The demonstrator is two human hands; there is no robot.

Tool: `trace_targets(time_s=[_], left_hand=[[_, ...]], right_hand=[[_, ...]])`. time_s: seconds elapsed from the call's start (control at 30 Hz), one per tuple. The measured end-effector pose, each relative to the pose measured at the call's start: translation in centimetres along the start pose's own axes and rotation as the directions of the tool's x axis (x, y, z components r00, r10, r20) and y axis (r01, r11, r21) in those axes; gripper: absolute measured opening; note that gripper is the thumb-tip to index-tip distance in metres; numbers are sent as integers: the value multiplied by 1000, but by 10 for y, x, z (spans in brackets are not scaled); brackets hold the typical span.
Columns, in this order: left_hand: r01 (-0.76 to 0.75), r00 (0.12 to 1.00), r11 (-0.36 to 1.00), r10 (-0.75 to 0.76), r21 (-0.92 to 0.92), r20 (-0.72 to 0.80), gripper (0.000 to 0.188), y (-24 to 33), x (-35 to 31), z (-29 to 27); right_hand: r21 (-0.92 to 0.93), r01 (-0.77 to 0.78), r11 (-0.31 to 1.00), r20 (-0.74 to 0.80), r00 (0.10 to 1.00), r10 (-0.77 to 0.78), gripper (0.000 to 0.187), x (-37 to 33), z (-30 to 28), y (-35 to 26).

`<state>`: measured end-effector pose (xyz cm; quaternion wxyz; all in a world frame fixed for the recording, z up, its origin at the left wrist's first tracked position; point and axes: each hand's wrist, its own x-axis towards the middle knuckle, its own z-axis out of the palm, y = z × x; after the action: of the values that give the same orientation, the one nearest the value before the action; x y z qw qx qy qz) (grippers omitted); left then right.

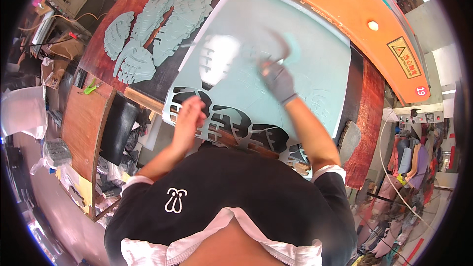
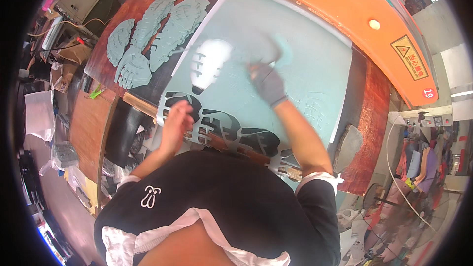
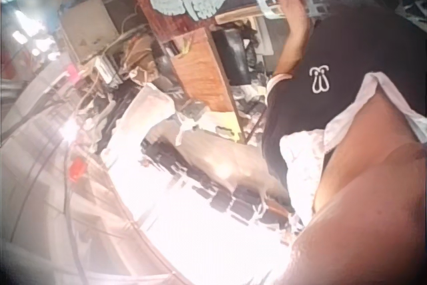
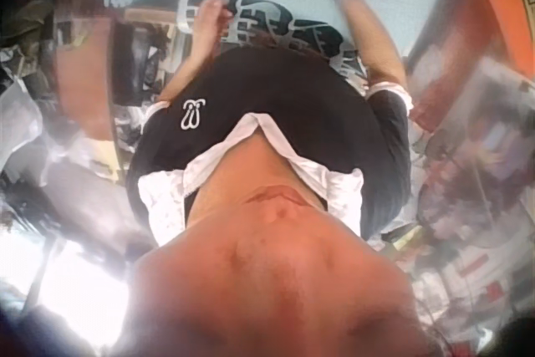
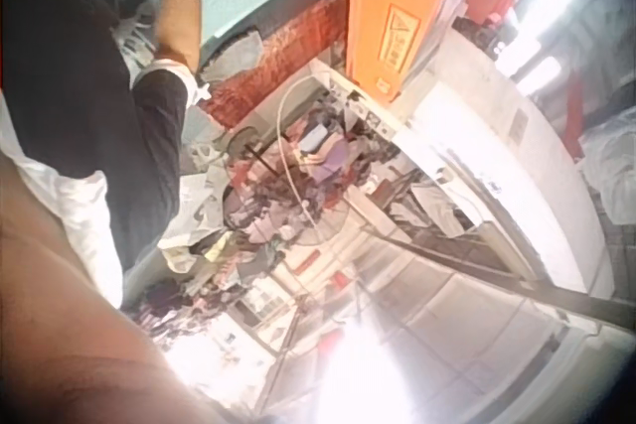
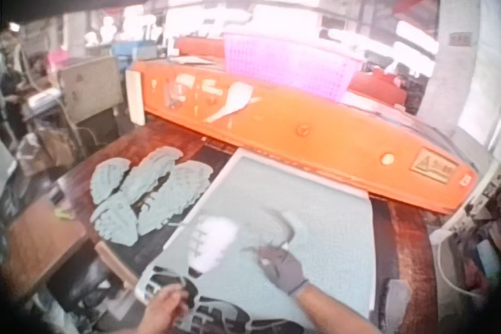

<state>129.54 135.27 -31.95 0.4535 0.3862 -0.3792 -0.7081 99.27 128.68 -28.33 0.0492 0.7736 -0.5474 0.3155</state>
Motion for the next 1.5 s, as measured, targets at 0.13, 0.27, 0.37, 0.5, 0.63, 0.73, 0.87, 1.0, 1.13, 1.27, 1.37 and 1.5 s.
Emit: trace_targets(time_s=[0.13, 0.27, 0.37, 0.5, 0.63, 0.73, 0.87, 1.0, 1.13, 1.27, 1.37, 1.5], left_hand=[[559, 787, 810, -451, -179, 421, 34, -19, 0, 36], [715, 602, 634, -344, -295, 721, 46, -44, 53, 54], [735, 522, 641, -326, -222, 788, 56, -53, 68, 52], [751, 567, 599, -371, -277, 736, 46, -46, 63, 52], [697, 656, 680, -476, -227, 585, 51, -38, 56, 61], [634, 705, 759, -488, -149, 515, 55, -41, 53, 61], [604, 729, 777, -449, -177, 516, 57, -50, 52, 59], [598, 735, 782, -445, -179, 512, 56, -50, 48, 61], [627, 746, 753, -507, -199, 431, 54, -43, 44, 64], [585, 777, 786, -470, -201, 419, 53, -43, 43, 67], [555, 793, 807, -439, -201, 423, 52, -45, 41, 67], [555, 805, 813, -468, -180, 365, 52, -43, 42, 69]], right_hand=[[-31, 138, 990, 36, 990, -137, 25, -30, 13, -18], [-11, 252, 968, 147, 958, -248, 32, -33, -3, -37], [44, 277, 960, 162, 946, -281, 42, -36, -17, -45], [46, 249, 967, 259, 932, -252, 47, -29, -24, -45], [246, -123, 961, 471, 882, -8, 47, -5, -26, -36], [214, -728, 652, 525, 648, 551, 43, 22, -42, -10], [608, -745, 274, 235, 499, 834, 31, 76, -58, 65], [553, -760, 341, -10, 403, 915, 36, 127, -68, 143], [625, -610, 487, -217, 464, 859, 45, 168, -137, 175], [525, -421, 739, -281, 734, 618, 40, 133, -184, 141], [87, -400, 912, -236, 882, 409, 38, 59, -189, 90], [282, -346, 895, 34, 936, 351, 30, -64, -142, 21]])
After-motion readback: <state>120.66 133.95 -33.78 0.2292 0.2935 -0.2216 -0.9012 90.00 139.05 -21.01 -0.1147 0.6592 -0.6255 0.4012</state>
